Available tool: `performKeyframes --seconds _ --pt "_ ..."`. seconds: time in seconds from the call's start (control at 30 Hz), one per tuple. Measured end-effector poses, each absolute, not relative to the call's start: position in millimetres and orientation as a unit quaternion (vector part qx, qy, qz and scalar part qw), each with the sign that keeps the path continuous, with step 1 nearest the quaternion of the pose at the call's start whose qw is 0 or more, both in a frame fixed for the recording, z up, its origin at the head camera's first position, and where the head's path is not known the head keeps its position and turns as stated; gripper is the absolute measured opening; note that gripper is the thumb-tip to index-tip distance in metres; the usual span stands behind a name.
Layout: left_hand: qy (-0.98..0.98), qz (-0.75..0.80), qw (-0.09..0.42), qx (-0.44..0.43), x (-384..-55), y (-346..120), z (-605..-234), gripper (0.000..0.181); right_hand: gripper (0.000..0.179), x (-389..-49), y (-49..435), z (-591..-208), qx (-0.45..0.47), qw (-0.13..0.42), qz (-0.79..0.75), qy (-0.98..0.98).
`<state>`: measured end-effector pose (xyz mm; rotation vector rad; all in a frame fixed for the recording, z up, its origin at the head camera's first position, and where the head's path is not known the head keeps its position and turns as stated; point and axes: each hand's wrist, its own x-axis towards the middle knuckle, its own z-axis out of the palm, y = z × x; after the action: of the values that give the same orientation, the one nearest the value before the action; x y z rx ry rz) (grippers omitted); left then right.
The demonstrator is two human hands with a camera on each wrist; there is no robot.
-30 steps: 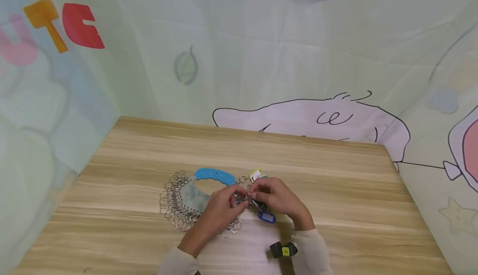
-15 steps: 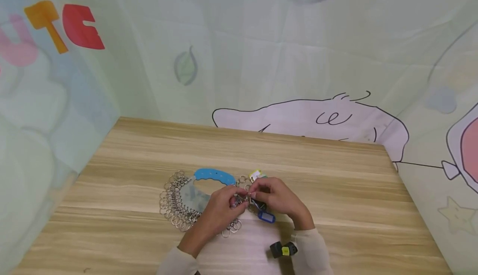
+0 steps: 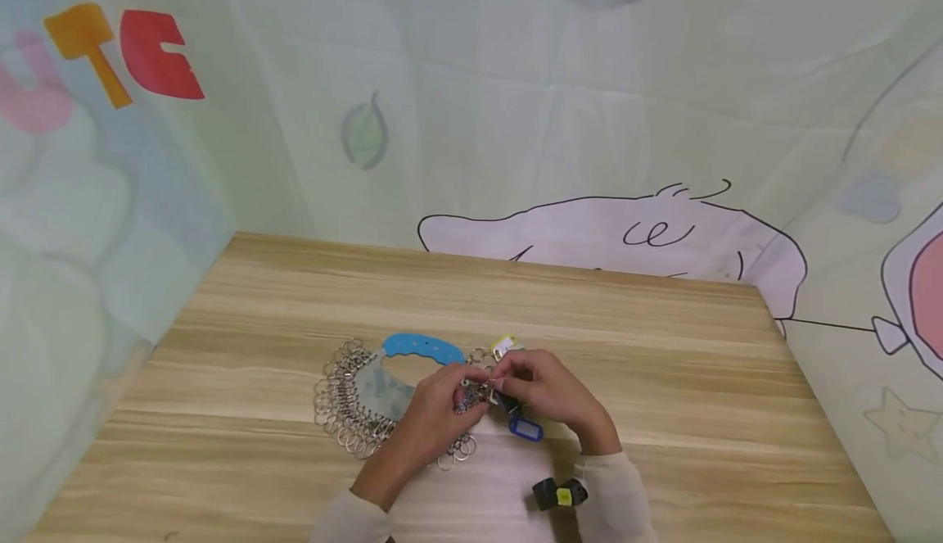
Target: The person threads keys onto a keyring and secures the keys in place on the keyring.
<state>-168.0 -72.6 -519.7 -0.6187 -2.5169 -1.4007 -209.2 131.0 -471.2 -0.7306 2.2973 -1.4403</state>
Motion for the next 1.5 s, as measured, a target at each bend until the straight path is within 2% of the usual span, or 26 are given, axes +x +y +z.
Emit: performKeyframes --seconds 0.17,0.43,1.27,1.5 --pt "-0.850 -0.464 0.106 -0.224 -167.9 -71.2 -519.4 0.032 0.008 -208.8 131.1 -470.4 -0.244 0.181 -0.518 0.799" --pt "-0.851 -0.442 0.122 -0.256 -168.7 -70.8 -519.8 0.031 0.009 -208.6 130.7 -469.4 -0.239 0.195 -0.533 0.788" --pt "-0.861 -0.446 0.091 -0.229 -167.2 -75.8 -518.1 0.028 0.009 -210.4 132.2 -470.9 -0.270 0.194 -0.526 0.783" --pt "-0.860 -0.441 0.098 -0.240 -168.0 -75.7 -519.8 0.029 0.010 -210.3 132.9 -471.1 -0.285 0.183 -0.519 0.785"
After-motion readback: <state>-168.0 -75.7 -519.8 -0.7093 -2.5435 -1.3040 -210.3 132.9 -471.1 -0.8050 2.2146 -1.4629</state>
